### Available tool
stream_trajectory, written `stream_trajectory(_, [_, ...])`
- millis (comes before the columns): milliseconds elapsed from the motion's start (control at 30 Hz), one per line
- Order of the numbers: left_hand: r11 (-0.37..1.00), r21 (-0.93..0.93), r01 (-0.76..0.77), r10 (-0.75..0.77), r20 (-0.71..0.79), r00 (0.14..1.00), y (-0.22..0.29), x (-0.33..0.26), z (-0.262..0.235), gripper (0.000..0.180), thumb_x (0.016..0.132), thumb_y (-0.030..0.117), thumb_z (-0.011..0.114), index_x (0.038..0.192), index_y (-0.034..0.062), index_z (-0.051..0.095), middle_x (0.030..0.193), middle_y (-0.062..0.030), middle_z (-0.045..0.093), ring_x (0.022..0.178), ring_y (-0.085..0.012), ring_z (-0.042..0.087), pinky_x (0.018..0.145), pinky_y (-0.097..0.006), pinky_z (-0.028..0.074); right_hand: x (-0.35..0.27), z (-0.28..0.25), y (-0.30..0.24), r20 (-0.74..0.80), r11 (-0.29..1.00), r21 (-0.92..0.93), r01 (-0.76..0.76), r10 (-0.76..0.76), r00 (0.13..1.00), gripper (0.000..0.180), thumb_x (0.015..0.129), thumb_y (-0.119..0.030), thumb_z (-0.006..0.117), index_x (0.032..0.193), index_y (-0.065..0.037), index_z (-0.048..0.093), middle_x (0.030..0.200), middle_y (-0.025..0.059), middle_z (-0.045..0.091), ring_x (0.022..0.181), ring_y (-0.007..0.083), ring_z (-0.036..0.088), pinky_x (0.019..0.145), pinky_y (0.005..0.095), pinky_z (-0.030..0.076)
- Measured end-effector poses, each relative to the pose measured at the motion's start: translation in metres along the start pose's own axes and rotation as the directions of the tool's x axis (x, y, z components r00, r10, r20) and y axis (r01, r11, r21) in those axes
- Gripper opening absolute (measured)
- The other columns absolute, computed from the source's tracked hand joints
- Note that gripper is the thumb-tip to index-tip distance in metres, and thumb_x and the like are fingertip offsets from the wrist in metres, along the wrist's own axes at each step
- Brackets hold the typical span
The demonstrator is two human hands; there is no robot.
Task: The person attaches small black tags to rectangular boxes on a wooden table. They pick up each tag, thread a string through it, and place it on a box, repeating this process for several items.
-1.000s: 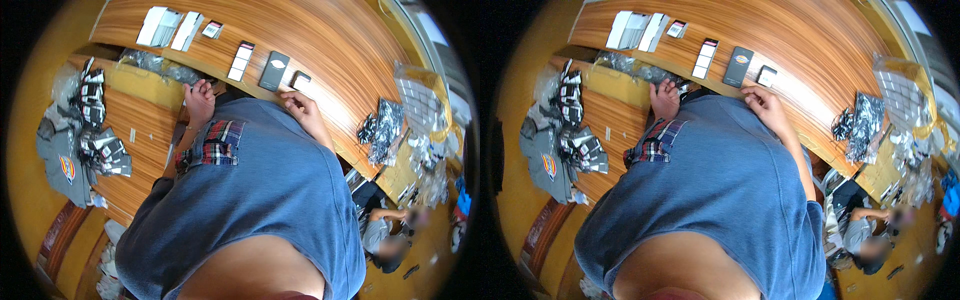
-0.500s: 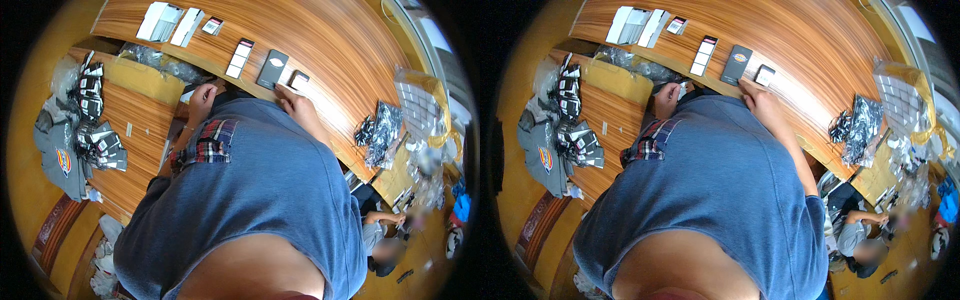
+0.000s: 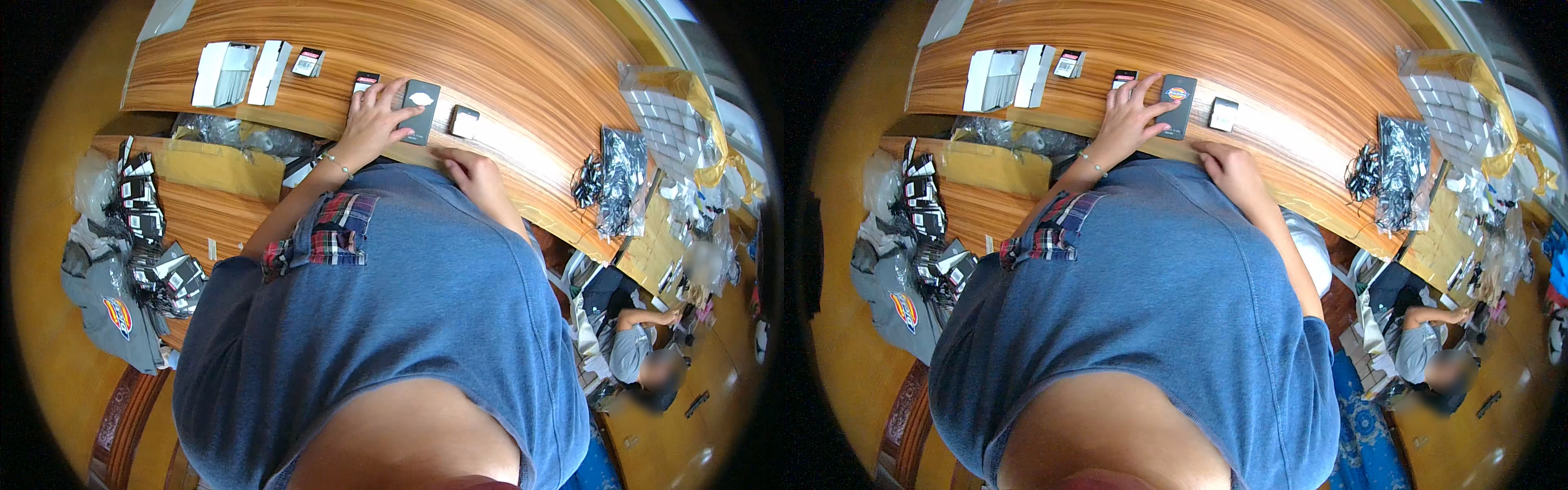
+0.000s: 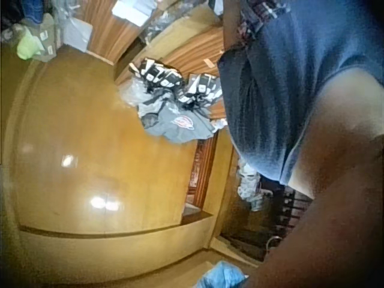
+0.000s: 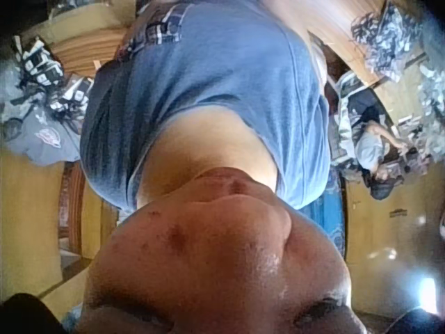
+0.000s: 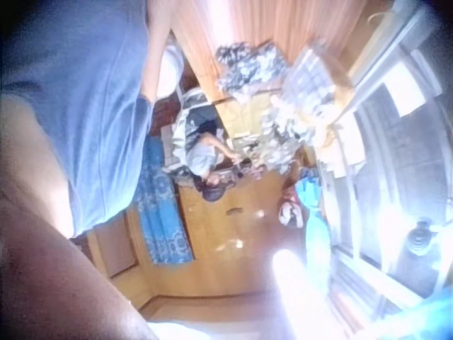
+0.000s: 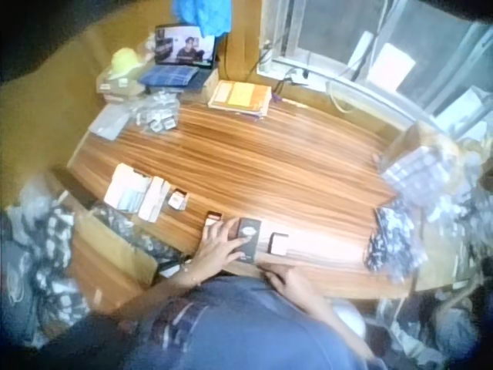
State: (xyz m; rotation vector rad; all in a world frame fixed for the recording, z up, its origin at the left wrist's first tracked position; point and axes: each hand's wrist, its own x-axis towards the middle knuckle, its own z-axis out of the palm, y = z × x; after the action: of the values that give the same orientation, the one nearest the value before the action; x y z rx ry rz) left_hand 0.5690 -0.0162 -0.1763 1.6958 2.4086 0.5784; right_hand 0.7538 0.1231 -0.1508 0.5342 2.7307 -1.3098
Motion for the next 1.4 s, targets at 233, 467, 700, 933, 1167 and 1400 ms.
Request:
stream_trajectory(233, [0.980, -0.200, -0.011, -0.032, -0.208, 0.978, -0.001, 0.019, -0.018, 0.032, 0.079, 0.025, 0.062, 0.110, 0.0172, 0.059, 0.127, -0.0108, 0.041, 0.114, -0.0308, 0.036, 0.096, -0.044, 0.028, -0.140, 0.035, 0.058, -0.283, 0.875, 0.272, -0.400, 0.470, 0.836, 0.029, 0.089, -0.027, 0.050, 0.100, -0.003, 0.063, 0.086, 0.0137, 0.065, 0.079, 0.0201, 0.061, 0.074, 0.0310, 0.046])
stream_trajectory(467, [0.971, -0.238, 0.017, -0.071, -0.220, 0.973, -0.032, 0.014, -0.032, 0.034, 0.078, 0.018, 0.064, 0.109, 0.0081, 0.056, 0.117, -0.0129, 0.048, 0.109, -0.0310, 0.041, 0.094, -0.042, 0.031, -0.266, 0.073, 0.055, -0.114, 0.420, 0.321, -0.849, 0.907, 0.405, 0.040, 0.090, -0.037, 0.042, 0.100, -0.005, 0.064, 0.088, 0.0095, 0.064, 0.083, 0.0191, 0.058, 0.076, 0.0282, 0.043])
stream_trajectory(700, [0.910, -0.415, -0.022, -0.075, -0.216, 0.973, -0.006, 0.039, -0.034, 0.043, 0.081, 0.013, 0.058, 0.120, 0.0012, 0.044, 0.124, -0.0158, 0.041, 0.117, -0.0315, 0.036, 0.099, -0.042, 0.028, -0.197, 0.055, 0.039, 0.389, 0.050, 0.533, -0.844, 0.872, 0.297, 0.052, 0.091, -0.047, 0.034, 0.099, -0.006, 0.064, 0.090, 0.0053, 0.064, 0.087, 0.0180, 0.056, 0.079, 0.0253, 0.041])
stream_trajectory(933, [0.956, -0.283, -0.076, 0.037, -0.140, 0.989, 0.004, 0.054, -0.034, 0.036, 0.081, 0.012, 0.058, 0.116, 0.0050, 0.050, 0.123, -0.0143, 0.042, 0.115, -0.0318, 0.037, 0.098, -0.042, 0.028, -0.158, -0.066, 0.109, -0.439, 0.695, 0.684, -0.222, 0.636, 0.635, 0.045, 0.090, -0.040, 0.041, 0.104, -0.002, 0.061, 0.107, 0.0117, 0.058, 0.096, 0.0192, 0.054, 0.085, 0.0268, 0.039])
stream_trajectory(1167, [0.936, -0.333, -0.112, 0.077, -0.117, 0.990, 0.015, 0.059, -0.027, 0.034, 0.081, 0.013, 0.058, 0.114, 0.0060, 0.052, 0.122, -0.0145, 0.042, 0.113, -0.0315, 0.039, 0.096, -0.041, 0.030, -0.083, -0.048, 0.178, -0.888, 0.541, -0.111, -0.834, 0.322, 0.328, 0.049, 0.086, -0.032, 0.048, 0.132, -0.019, 0.037, 0.139, 0.0184, 0.028, 0.130, 0.0350, 0.022, 0.098, 0.0618, 0.018])
stream_trajectory(1400, [0.936, -0.351, -0.025, -0.017, -0.118, 0.993, 0.008, 0.038, -0.023, 0.031, 0.082, 0.014, 0.058, 0.111, 0.0062, 0.054, 0.122, -0.0142, 0.042, 0.114, -0.0312, 0.038, 0.097, -0.041, 0.029, -0.085, -0.081, 0.171, -0.853, 0.827, 0.119, -0.549, 0.368, 0.369, 0.019, 0.071, 0.001, 0.052, 0.088, -0.006, 0.056, 0.088, 0.0160, 0.058, 0.087, 0.0330, 0.055, 0.076, 0.0354, 0.044])
